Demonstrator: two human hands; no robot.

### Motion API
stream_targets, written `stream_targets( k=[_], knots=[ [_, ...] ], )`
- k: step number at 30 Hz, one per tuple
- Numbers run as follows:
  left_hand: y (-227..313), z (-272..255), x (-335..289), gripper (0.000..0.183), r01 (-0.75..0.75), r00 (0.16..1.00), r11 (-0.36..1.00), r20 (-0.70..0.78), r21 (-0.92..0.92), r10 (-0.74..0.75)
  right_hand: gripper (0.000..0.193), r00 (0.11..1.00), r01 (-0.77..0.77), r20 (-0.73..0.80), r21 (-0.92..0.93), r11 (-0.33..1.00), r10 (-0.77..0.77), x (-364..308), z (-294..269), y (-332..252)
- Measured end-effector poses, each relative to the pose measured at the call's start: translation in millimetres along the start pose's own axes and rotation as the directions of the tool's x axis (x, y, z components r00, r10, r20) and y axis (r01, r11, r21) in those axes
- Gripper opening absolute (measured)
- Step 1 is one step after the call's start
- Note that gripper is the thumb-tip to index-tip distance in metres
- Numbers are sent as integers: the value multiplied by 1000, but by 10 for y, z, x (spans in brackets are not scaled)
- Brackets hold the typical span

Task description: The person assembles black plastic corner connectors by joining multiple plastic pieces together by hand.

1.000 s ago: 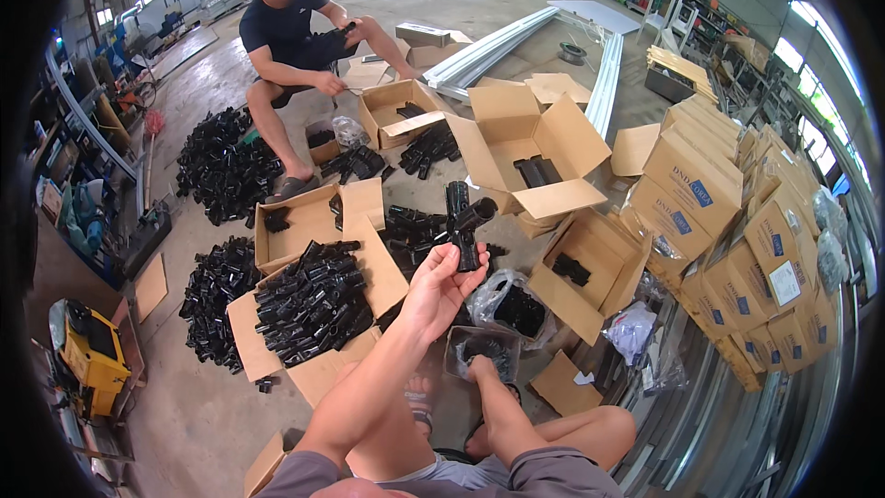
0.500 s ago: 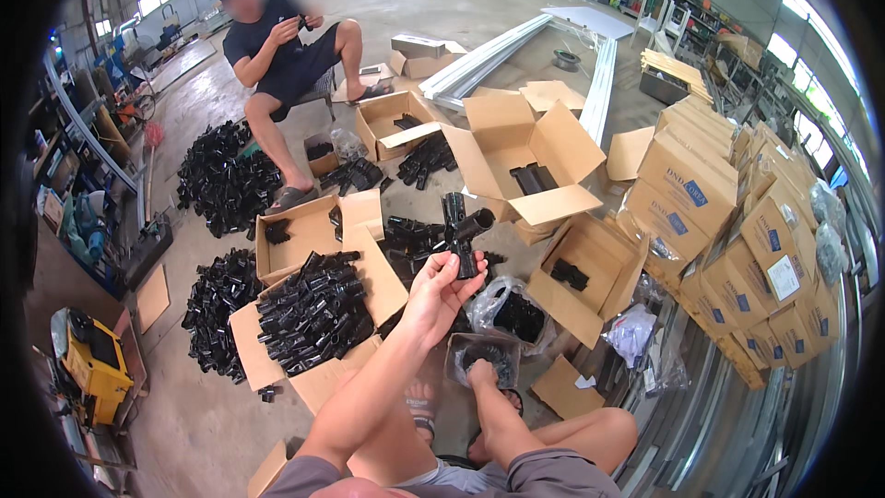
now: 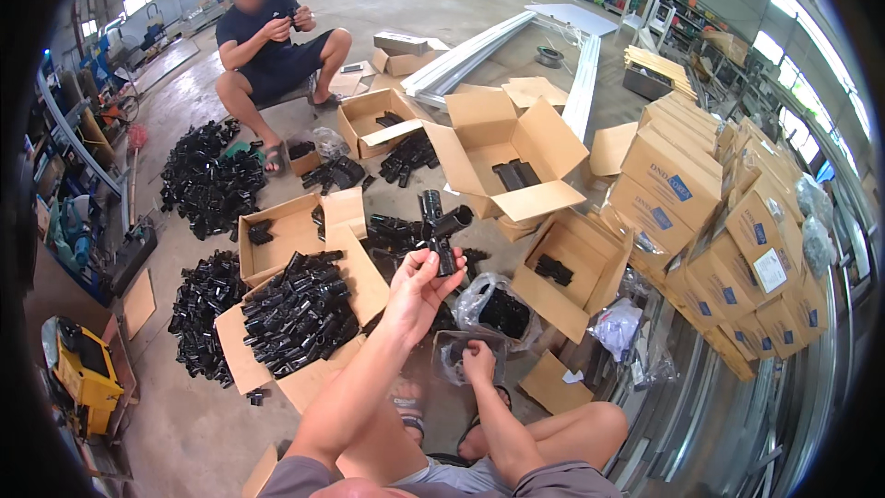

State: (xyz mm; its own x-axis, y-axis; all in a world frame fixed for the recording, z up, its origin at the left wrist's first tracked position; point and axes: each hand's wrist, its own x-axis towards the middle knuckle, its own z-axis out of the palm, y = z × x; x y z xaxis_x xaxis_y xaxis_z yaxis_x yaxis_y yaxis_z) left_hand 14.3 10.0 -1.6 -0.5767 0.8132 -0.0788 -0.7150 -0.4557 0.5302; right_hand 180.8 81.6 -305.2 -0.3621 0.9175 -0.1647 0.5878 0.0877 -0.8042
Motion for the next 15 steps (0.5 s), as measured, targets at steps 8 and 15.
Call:
stream_targets(
  k=[8, 15],
  knots=[
    [-75, 31, -14, 18, -4, 1000, 1000, -8, 16, 4, 13, 985, 138, -27, 726, 674, -172, -44, -992, -1890],
    [-137, 21, -18, 14, -87, 996, 995, -2, 39, 87, 19, 847, 509, -229, 609, 608, -480, -180, -1351, -2832]
  ],
)
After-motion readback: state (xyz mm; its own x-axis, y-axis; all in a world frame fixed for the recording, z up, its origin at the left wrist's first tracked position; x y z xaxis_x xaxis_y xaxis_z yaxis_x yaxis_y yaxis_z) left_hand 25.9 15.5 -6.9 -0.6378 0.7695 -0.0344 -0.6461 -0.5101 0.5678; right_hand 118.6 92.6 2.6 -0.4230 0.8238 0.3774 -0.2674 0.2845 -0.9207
